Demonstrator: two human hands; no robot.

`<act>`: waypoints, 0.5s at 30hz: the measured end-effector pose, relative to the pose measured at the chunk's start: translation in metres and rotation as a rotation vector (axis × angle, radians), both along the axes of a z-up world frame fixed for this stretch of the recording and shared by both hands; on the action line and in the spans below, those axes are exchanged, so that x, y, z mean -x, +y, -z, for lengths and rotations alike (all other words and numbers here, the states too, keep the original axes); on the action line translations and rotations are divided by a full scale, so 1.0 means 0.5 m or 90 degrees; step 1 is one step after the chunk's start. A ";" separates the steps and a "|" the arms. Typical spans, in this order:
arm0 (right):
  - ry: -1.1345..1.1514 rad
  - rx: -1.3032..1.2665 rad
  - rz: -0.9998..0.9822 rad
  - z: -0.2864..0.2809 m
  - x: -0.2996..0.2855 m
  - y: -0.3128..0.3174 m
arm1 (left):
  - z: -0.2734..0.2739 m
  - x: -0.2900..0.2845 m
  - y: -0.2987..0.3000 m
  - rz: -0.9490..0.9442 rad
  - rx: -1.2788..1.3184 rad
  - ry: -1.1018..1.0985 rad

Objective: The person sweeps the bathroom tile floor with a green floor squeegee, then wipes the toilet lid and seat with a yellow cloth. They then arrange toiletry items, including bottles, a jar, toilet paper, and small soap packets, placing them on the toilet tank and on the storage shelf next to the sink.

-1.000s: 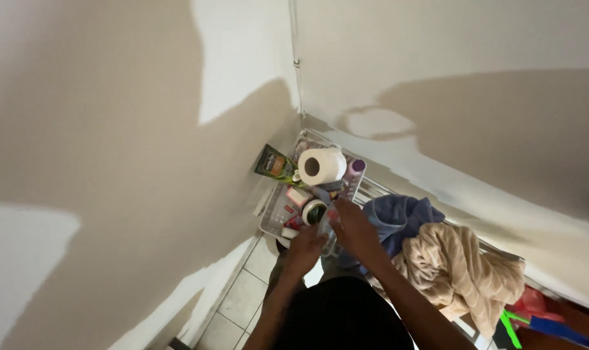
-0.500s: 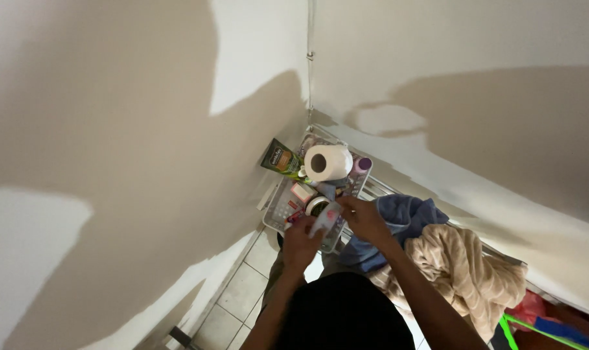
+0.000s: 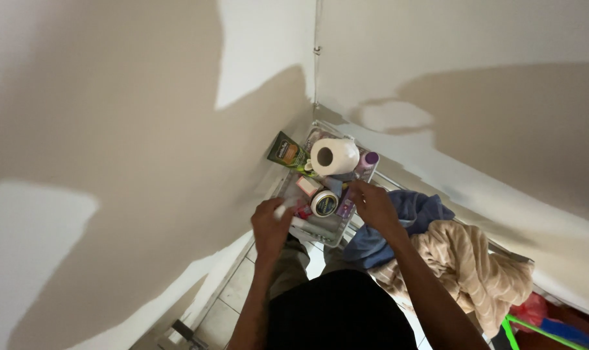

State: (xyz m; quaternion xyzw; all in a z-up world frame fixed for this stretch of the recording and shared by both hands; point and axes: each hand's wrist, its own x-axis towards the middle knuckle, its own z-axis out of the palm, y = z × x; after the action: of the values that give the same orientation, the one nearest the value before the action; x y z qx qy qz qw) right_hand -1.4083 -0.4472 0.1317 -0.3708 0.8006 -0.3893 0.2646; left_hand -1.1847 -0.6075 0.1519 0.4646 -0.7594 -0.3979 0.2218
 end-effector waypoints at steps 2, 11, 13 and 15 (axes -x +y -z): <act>0.039 -0.030 0.001 -0.037 -0.011 -0.018 | 0.028 0.015 0.000 0.038 0.054 -0.028; 0.215 -0.139 -0.027 0.001 -0.010 -0.027 | -0.051 0.062 0.108 0.113 0.138 0.087; 0.257 -0.164 -0.049 0.011 -0.007 -0.025 | 0.034 0.050 0.146 0.137 0.064 0.129; 0.378 -0.196 -0.066 0.020 -0.004 -0.023 | 0.167 0.037 0.186 0.212 -0.362 0.213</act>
State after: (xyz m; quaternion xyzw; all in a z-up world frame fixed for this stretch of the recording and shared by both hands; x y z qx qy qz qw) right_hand -1.4063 -0.4586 0.1219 -0.4640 0.8721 -0.1247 0.0924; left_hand -1.2033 -0.5146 0.0683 0.3063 -0.6368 -0.6941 0.1371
